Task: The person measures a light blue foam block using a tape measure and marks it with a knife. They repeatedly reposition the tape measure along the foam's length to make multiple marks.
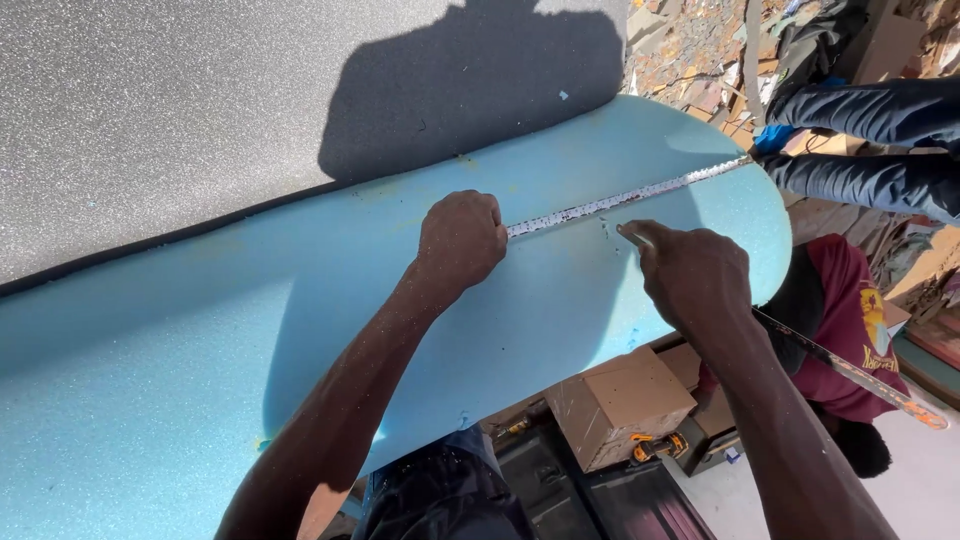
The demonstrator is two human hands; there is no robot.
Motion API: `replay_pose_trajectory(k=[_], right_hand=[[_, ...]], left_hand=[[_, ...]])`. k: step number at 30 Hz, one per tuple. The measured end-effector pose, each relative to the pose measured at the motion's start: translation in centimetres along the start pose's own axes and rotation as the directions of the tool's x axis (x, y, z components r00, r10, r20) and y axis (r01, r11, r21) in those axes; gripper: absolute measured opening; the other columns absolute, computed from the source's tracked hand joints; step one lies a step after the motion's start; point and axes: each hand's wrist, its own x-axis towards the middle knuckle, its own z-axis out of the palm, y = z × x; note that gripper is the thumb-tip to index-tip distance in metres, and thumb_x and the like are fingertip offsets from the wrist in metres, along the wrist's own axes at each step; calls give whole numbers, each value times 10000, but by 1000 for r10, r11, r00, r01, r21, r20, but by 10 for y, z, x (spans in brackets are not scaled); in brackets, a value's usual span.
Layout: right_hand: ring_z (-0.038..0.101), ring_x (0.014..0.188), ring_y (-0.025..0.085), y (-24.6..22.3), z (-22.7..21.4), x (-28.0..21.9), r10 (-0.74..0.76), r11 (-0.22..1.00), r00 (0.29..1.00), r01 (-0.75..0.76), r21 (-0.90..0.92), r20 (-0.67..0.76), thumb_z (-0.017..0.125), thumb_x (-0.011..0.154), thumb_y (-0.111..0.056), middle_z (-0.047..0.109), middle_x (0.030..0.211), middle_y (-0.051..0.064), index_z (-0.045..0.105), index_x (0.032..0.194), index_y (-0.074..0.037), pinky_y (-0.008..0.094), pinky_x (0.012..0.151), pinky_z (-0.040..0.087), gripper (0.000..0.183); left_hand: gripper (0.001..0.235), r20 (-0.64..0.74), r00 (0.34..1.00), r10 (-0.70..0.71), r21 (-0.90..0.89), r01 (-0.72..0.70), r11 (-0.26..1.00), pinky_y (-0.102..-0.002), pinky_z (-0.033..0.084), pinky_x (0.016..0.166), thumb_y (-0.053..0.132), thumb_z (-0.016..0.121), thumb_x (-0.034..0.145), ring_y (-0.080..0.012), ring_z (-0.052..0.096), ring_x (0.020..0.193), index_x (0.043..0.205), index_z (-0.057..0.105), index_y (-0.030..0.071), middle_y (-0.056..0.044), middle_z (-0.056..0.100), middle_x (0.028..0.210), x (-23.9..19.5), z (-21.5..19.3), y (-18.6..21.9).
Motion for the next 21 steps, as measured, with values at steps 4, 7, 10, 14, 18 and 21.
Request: replay_pose_trajectory(k=[4,7,10,14,18,21], right_hand=[[755,614,298,2,29,43,-43,999,999,44,32,-32,533,1038,-203,741,662,152,759,1334,-227,398,617,617,373],[758,612,326,4,16,23,-30,998,998,27,49,63,522,1032,-207,753,684,193,774,1291,-193,403,618,619,362],[764,793,299,21,6,-13,35,997,979,-20,-76,201,570,1017,-280,802,909,122,670,1376,-392,428,664,598,389],[665,566,243,30,-8,-39,68,995,983,-53,-90,171,446,1054,-343,666,567,62,566,1439,-472,365,495,465,423],[602,506,214,31,2,-42,94,989,986,-108,98,139,510,1022,-328,646,513,38,633,1397,-480,357,497,406,423],[521,441,187,24,12,-43,75,972,991,-98,213,114,539,1007,-317,596,489,42,671,1377,-460,343,484,366,418]], left_hand=[[154,15,1000,-9,28,9,1000,-272,545,551,122,676,895,-176,617,596,809,774,40,-121,634,647,2,-5,0],[146,16,1000,-2,50,2,999,-275,548,575,118,671,896,-179,621,626,824,772,40,-117,639,667,9,-5,-4],[147,-20,998,-60,73,61,995,-374,484,596,233,677,965,-190,583,826,839,684,158,14,667,870,31,17,-19],[170,-123,992,-3,73,12,997,-385,498,541,176,684,943,-202,610,740,780,716,136,-3,677,826,73,9,-33],[384,-135,989,-53,222,83,972,-283,385,428,115,702,939,-100,410,482,579,575,157,31,425,532,121,12,-56],[348,-98,990,-105,261,127,957,-317,376,434,22,681,850,-138,402,498,565,522,144,-6,437,555,152,16,-84]])
